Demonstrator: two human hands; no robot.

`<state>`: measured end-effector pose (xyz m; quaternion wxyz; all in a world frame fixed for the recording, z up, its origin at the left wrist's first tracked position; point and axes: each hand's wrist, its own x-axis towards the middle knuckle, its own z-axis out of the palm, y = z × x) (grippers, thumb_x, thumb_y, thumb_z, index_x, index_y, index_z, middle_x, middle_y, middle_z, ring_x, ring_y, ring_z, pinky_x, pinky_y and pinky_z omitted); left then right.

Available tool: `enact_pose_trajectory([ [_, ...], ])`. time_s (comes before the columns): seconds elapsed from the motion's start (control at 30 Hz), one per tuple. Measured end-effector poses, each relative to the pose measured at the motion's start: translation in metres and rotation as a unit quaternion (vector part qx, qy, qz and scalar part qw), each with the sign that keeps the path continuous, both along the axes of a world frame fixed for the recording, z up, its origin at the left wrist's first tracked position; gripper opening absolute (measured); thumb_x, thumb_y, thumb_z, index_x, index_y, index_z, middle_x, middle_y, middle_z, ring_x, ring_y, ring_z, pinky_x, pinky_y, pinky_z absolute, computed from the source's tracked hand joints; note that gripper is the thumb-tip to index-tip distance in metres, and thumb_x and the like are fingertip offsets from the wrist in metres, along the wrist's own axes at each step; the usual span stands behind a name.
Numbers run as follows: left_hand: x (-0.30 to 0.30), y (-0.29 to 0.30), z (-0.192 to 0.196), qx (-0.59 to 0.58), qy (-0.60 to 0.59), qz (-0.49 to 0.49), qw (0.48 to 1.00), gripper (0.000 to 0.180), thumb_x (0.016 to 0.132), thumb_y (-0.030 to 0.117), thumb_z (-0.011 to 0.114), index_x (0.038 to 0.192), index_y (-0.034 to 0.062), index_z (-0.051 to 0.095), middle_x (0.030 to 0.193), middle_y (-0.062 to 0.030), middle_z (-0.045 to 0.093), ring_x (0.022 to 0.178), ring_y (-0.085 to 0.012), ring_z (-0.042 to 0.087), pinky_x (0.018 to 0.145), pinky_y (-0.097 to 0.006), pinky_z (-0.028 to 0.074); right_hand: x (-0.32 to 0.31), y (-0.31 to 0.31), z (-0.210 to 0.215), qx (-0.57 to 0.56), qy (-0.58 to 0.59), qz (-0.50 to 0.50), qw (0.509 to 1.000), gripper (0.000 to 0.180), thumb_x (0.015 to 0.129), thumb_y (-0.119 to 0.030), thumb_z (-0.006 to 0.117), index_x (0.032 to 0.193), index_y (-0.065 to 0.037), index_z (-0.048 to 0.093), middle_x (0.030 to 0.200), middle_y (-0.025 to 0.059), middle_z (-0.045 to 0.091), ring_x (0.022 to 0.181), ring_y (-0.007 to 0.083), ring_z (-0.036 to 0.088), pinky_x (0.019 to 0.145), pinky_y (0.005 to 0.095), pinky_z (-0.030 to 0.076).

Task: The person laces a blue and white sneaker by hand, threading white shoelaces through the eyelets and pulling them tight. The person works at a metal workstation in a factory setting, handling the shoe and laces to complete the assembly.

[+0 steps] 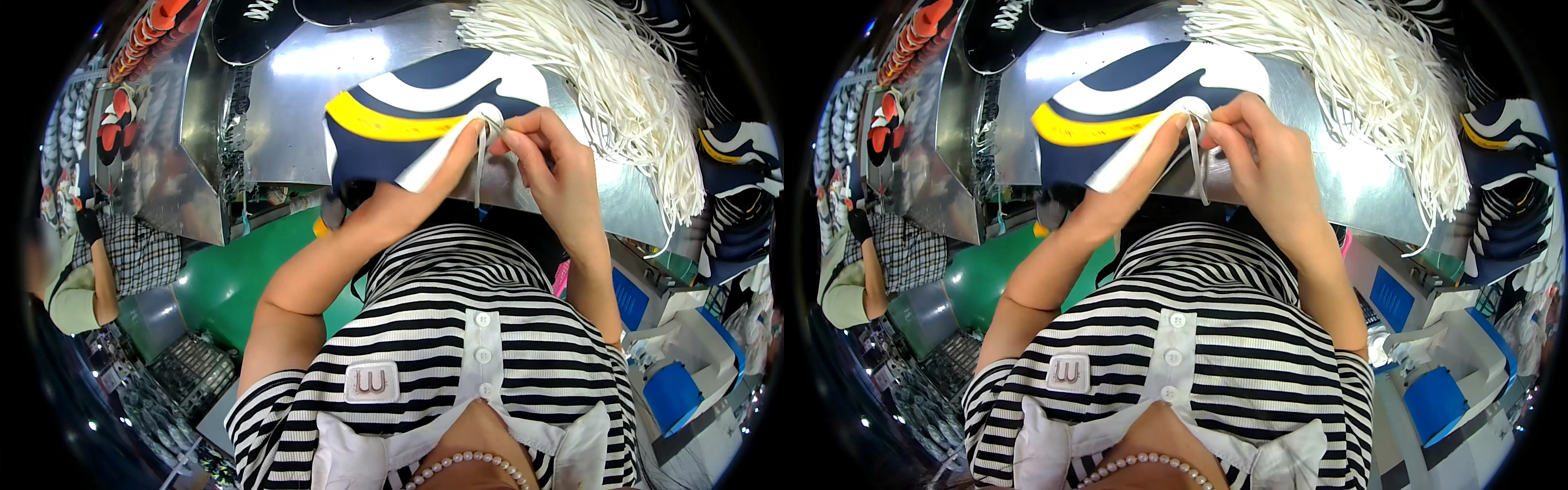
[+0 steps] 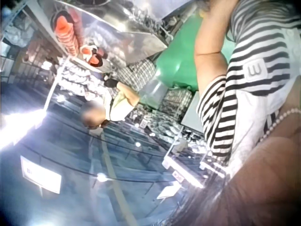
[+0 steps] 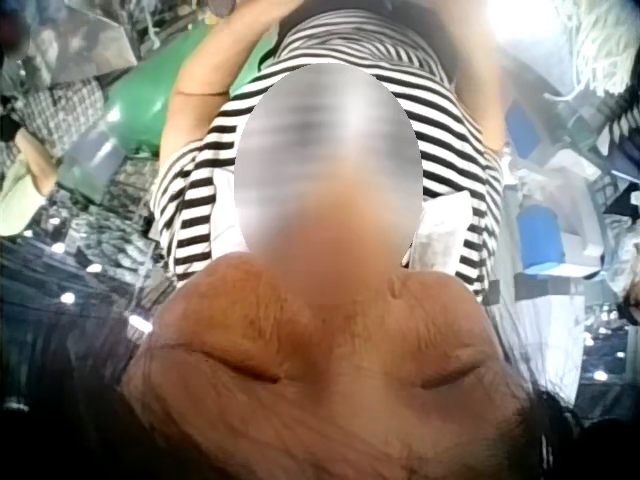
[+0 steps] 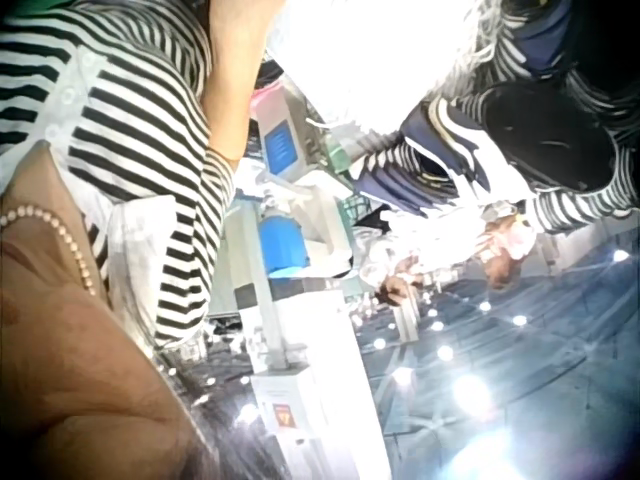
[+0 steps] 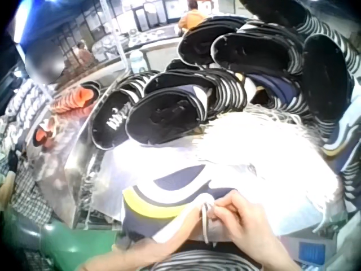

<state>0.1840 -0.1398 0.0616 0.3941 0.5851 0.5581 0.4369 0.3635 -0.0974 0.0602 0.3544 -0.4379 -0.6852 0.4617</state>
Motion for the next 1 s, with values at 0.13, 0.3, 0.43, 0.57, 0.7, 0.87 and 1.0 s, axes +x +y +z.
enact_pose_trajectory([
  [0.13, 0.000, -0.005, 0.003, 0.217, 0.341, -0.076, 0.911, 0.027, 0.088, 0.005, 0.068, 0.115, 0.0001, 0.068, 0.112, -0.0124, 0.071, 0.102, -0.0223, 0.068, 0.087, -0.032, 0.052, -0.010, 0.006, 0.000, 0.118, -0.164, 0.020, 0.979, 0.012, 0.093, -0.012, 0.060, 0.092, -0.001, 0.055, 0.070, 0.0175, 0.065, 0.063, 0.0373, 0.063, 0.057, 0.0431, 0.049],
  [0.3, -0.024, 0.002, -0.007, -0.197, -0.181, 0.012, 0.963, 0.036, 0.098, 0.030, 0.060, 0.112, -0.0017, 0.068, 0.105, -0.0075, 0.071, 0.098, -0.0139, 0.066, 0.087, -0.029, 0.051, 0.025, 0.015, 0.023, 0.046, -0.125, -0.016, 0.991, 0.025, 0.088, -0.018, 0.069, 0.106, -0.003, 0.060, 0.071, 0.0092, 0.066, 0.060, 0.0201, 0.063, 0.055, 0.0343, 0.048],
  [0.43, -0.019, 0.019, -0.001, -0.177, -0.213, 0.022, 0.961, 0.033, 0.097, 0.029, 0.063, 0.102, -0.0029, 0.069, 0.094, -0.0058, 0.071, 0.082, -0.0132, 0.067, 0.076, -0.027, 0.054, 0.012, 0.036, -0.009, -0.072, 0.031, -0.098, 0.992, 0.040, 0.078, -0.021, 0.083, 0.107, -0.001, 0.065, 0.086, 0.0040, 0.069, 0.055, 0.0073, 0.056, 0.042, 0.0224, 0.042],
  [0.57, -0.039, 0.030, -0.003, -0.189, -0.064, -0.053, 0.978, 0.033, 0.097, 0.028, 0.062, 0.106, -0.0040, 0.065, 0.091, -0.0103, 0.071, 0.078, -0.0150, 0.068, 0.074, -0.028, 0.054, 0.004, 0.040, -0.019, -0.186, 0.092, -0.129, 0.970, 0.036, 0.081, -0.016, 0.080, 0.110, -0.003, 0.065, 0.092, -0.0015, 0.066, 0.074, 0.0048, 0.055, 0.063, 0.0193, 0.040],
  [0.7, -0.048, 0.010, 0.004, -0.029, 0.208, -0.154, 0.965, 0.032, 0.089, 0.023, 0.070, 0.111, -0.0003, 0.067, 0.094, -0.0167, 0.072, 0.081, -0.0276, 0.071, 0.077, -0.036, 0.054, 0.006, 0.045, -0.030, -0.144, 0.147, -0.179, 0.962, 0.031, 0.083, -0.021, 0.078, 0.105, -0.003, 0.066, 0.086, 0.0018, 0.063, 0.077, 0.0064, 0.057, 0.064, 0.0210, 0.045],
  [0.87, -0.038, 0.008, 0.005, 0.095, 0.297, -0.058, 0.948, 0.022, 0.085, 0.017, 0.074, 0.100, 0.0024, 0.069, 0.079, -0.0148, 0.069, 0.064, -0.0299, 0.066, 0.060, -0.034, 0.051, 0.002, 0.005, -0.036, -0.138, 0.065, -0.058, 0.987, 0.022, 0.088, -0.023, 0.074, 0.099, -0.004, 0.072, 0.070, -0.0046, 0.062, 0.063, 0.0035, 0.050, 0.056, 0.0205, 0.041],
  [1.0, -0.028, 0.013, 0.023, 0.149, 0.298, -0.038, 0.942, 0.019, 0.082, 0.012, 0.076, 0.099, 0.0046, 0.070, 0.079, -0.0143, 0.070, 0.065, -0.0274, 0.067, 0.059, -0.032, 0.051, -0.013, -0.014, -0.041, -0.233, 0.097, 0.061, 0.966, 0.016, 0.089, -0.019, 0.072, 0.091, -0.003, 0.069, 0.073, -0.0049, 0.059, 0.066, 0.0028, 0.048, 0.058, 0.0205, 0.039],
])
